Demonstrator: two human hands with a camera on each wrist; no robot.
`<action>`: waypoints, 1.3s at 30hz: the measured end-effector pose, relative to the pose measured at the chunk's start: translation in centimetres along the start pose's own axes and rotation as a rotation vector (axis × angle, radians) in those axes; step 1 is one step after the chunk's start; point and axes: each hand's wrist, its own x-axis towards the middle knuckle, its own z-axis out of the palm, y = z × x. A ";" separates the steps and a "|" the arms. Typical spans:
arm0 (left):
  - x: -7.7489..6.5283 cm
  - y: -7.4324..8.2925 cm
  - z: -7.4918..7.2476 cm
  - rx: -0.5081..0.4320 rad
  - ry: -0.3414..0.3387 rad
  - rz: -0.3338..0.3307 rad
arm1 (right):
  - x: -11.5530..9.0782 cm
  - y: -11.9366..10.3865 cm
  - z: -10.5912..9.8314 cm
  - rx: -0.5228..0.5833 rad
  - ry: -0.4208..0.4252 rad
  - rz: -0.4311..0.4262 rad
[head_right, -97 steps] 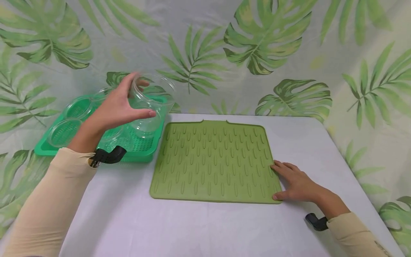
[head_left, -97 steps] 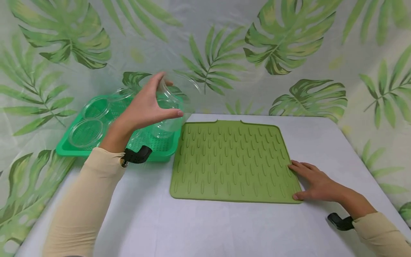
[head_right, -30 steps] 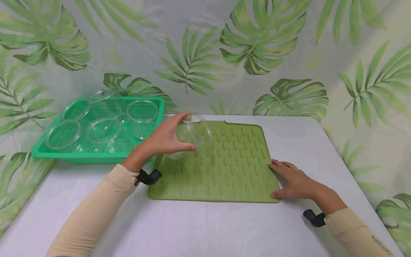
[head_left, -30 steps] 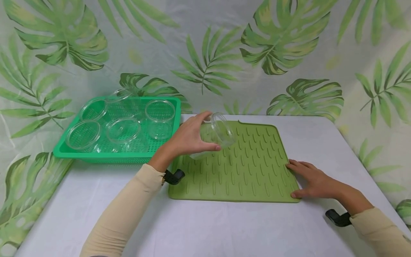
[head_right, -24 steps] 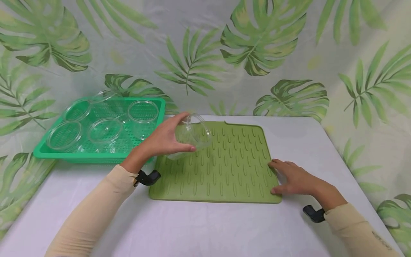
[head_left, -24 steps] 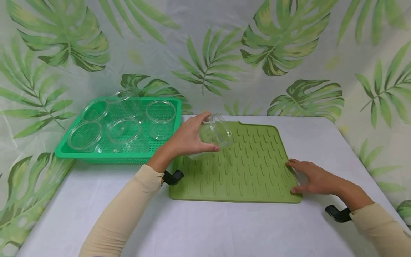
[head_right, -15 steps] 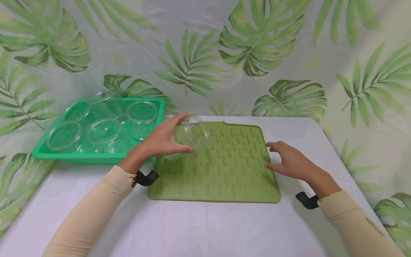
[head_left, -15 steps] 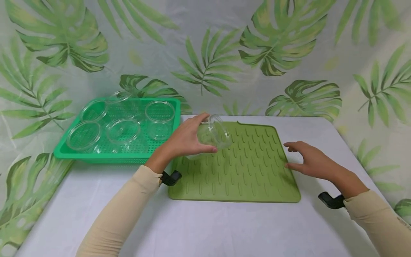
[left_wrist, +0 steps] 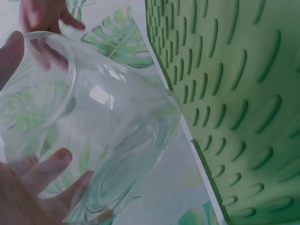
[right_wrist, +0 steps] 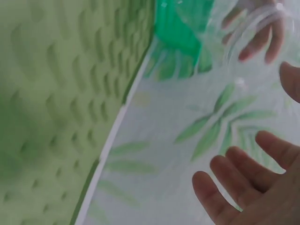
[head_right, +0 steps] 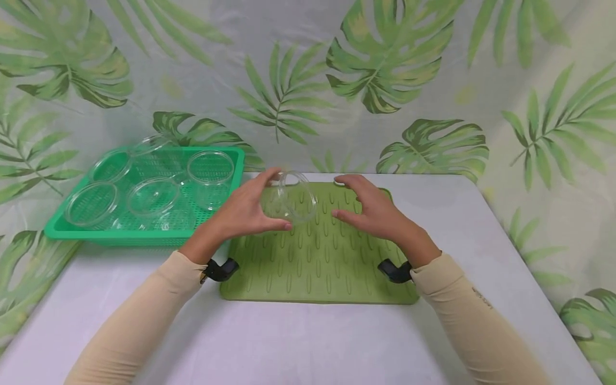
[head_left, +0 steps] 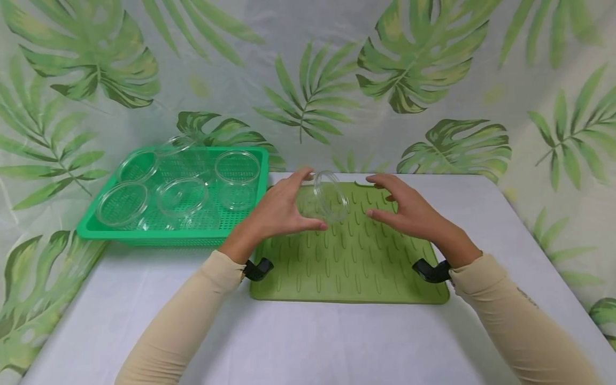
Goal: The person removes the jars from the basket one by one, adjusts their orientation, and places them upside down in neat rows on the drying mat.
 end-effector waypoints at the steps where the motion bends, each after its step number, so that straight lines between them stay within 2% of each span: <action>1: 0.0 0.0 0.0 -0.003 0.004 -0.007 | 0.4 -0.4 0.3 0.016 0.005 -0.012; 5: -0.1 0.2 0.1 0.009 0.019 -0.019 | 1.9 -1.9 1.3 0.084 0.011 -0.044; 10: -0.3 0.1 0.2 0.043 0.018 -0.011 | 3.6 -3.2 2.4 0.167 -0.059 -0.029; 14: -0.4 0.2 0.3 0.061 0.006 -0.024 | 4.1 -3.8 2.9 0.240 -0.111 -0.028; 18: -0.5 0.3 0.4 0.055 0.015 -0.021 | 4.1 -4.0 2.9 0.311 -0.116 -0.031; 23: -0.4 0.4 0.3 0.059 0.044 0.009 | 4.2 -4.4 3.0 0.284 -0.110 -0.035; 29: -0.5 0.2 0.2 0.104 0.022 0.029 | 4.3 -4.6 3.4 0.261 -0.102 -0.027; 39: -0.7 0.0 0.2 0.107 0.020 0.052 | 4.3 -4.8 3.4 0.239 -0.094 -0.026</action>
